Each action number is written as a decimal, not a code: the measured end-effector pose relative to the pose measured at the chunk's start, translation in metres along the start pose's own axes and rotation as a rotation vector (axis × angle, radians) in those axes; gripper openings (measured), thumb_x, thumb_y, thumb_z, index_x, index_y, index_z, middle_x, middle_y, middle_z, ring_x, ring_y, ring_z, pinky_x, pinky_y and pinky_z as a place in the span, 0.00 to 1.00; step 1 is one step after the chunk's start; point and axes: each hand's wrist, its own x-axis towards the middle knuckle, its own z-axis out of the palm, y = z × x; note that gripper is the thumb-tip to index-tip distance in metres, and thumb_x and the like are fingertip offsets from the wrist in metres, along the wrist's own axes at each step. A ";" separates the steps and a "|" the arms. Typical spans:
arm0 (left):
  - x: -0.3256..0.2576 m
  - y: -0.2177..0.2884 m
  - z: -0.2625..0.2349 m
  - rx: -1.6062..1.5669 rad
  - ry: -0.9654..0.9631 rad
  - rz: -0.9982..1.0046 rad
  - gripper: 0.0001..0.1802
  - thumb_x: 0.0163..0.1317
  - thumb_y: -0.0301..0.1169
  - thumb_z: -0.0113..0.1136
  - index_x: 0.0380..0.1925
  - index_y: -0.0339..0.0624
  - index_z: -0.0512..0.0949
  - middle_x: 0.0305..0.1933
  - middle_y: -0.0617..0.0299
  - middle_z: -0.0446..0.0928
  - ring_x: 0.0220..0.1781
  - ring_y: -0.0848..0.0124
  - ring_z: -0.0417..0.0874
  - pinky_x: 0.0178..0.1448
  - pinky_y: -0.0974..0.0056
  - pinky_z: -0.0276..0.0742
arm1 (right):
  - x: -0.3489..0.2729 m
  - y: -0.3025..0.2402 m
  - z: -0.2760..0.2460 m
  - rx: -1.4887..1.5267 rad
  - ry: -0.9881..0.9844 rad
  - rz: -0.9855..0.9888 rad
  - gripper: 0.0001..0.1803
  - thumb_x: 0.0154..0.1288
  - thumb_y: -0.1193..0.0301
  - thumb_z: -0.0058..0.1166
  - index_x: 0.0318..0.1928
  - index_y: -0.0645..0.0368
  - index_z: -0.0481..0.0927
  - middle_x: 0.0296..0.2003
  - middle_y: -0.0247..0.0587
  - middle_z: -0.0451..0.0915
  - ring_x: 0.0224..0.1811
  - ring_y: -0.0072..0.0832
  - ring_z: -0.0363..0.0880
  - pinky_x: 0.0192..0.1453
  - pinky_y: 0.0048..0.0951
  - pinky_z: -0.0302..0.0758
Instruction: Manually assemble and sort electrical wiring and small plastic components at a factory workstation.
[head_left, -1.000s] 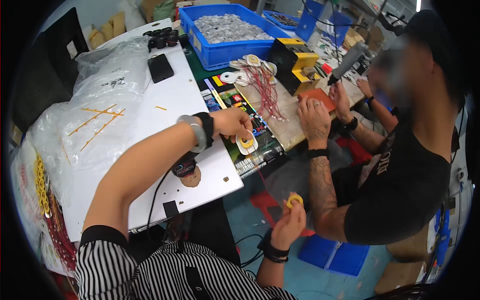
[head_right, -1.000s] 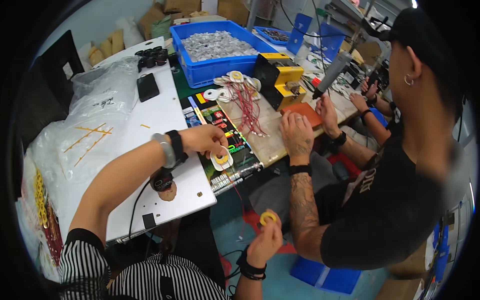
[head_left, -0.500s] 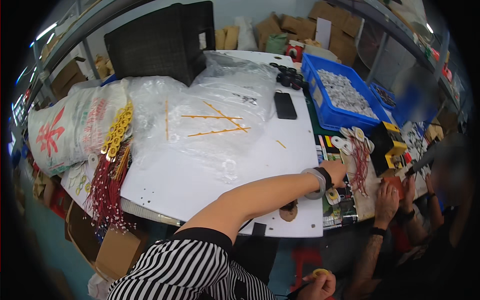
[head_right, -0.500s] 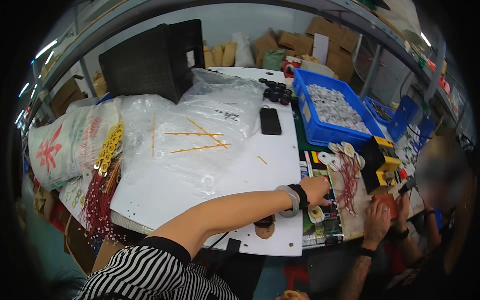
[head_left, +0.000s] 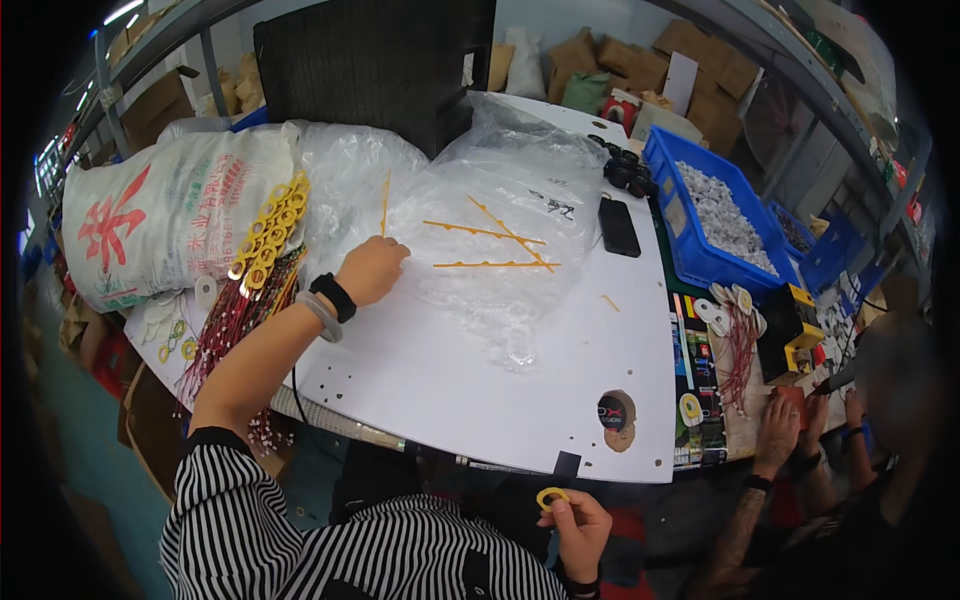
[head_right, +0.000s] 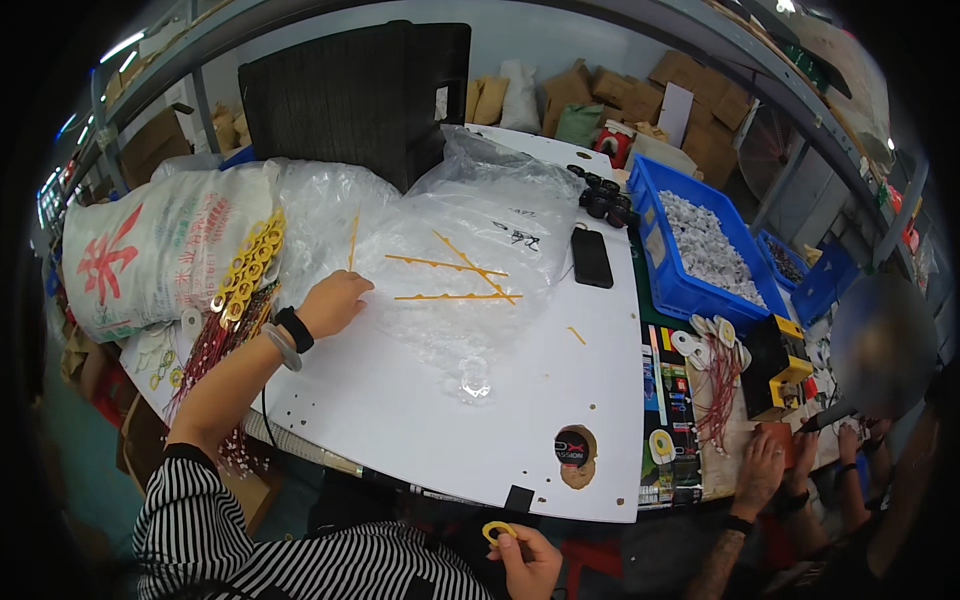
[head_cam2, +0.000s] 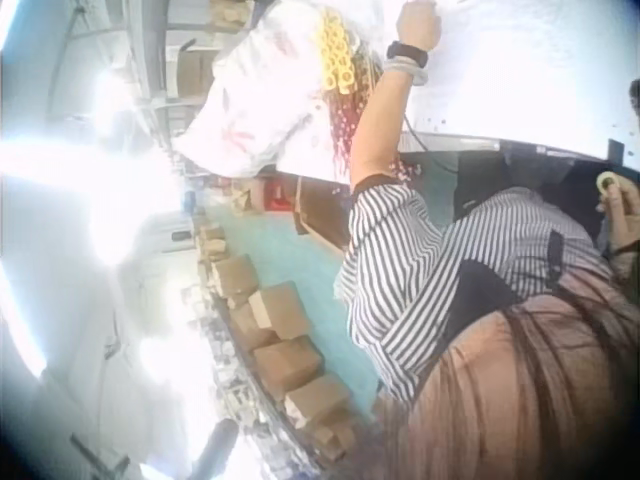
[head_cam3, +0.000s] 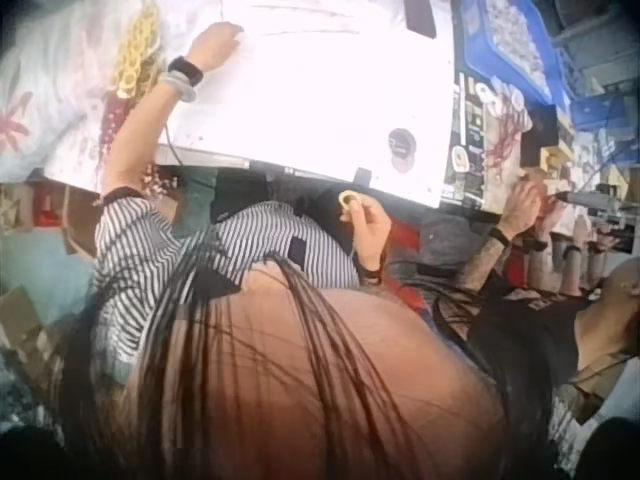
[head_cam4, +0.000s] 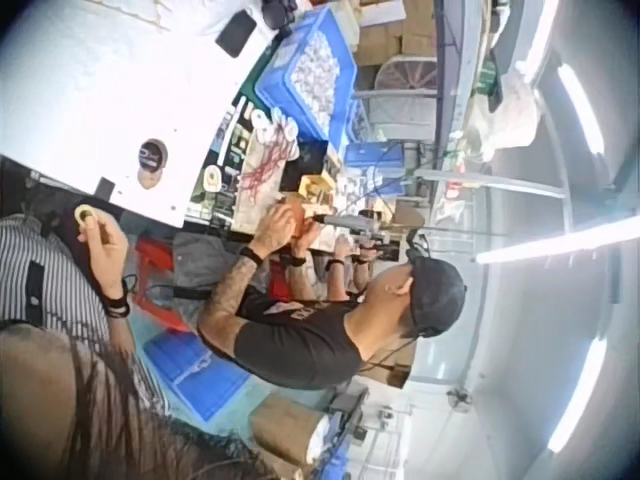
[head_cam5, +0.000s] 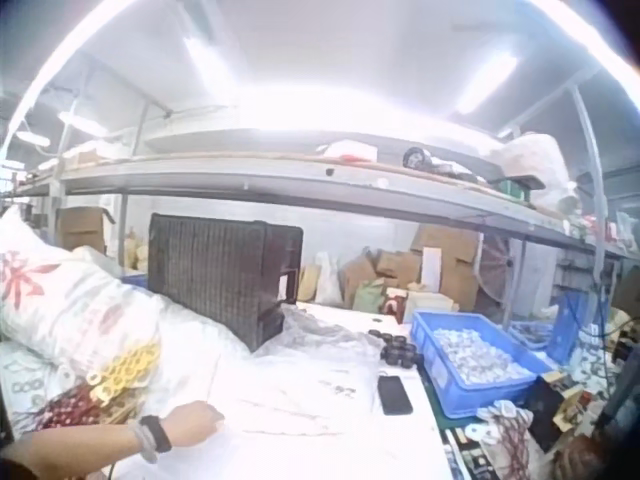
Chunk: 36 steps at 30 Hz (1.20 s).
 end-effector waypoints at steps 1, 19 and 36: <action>-0.004 -0.005 -0.001 0.045 0.014 0.018 0.12 0.52 0.27 0.61 0.38 0.40 0.80 0.39 0.54 0.79 0.47 0.56 0.77 0.49 0.56 0.75 | 0.001 0.001 0.004 -0.009 0.004 0.002 0.10 0.65 0.77 0.54 0.43 0.71 0.78 0.32 0.45 0.82 0.27 0.24 0.80 0.33 0.22 0.79; -0.106 0.161 -0.040 -0.370 0.105 0.630 0.18 0.50 0.28 0.55 0.44 0.35 0.76 0.46 0.56 0.76 0.43 0.61 0.80 0.41 0.64 0.79 | 0.043 -0.002 0.049 0.580 -0.454 0.161 0.14 0.73 0.72 0.43 0.48 0.70 0.75 0.52 0.52 0.75 0.51 0.39 0.79 0.48 0.32 0.81; -0.117 0.182 -0.025 -1.673 -0.588 -0.270 0.13 0.65 0.26 0.56 0.49 0.36 0.78 0.33 0.61 0.77 0.32 0.79 0.78 0.26 0.77 0.76 | 0.032 -0.010 0.049 0.091 -0.300 -0.182 0.11 0.69 0.76 0.49 0.48 0.69 0.78 0.45 0.45 0.76 0.45 0.26 0.78 0.51 0.25 0.76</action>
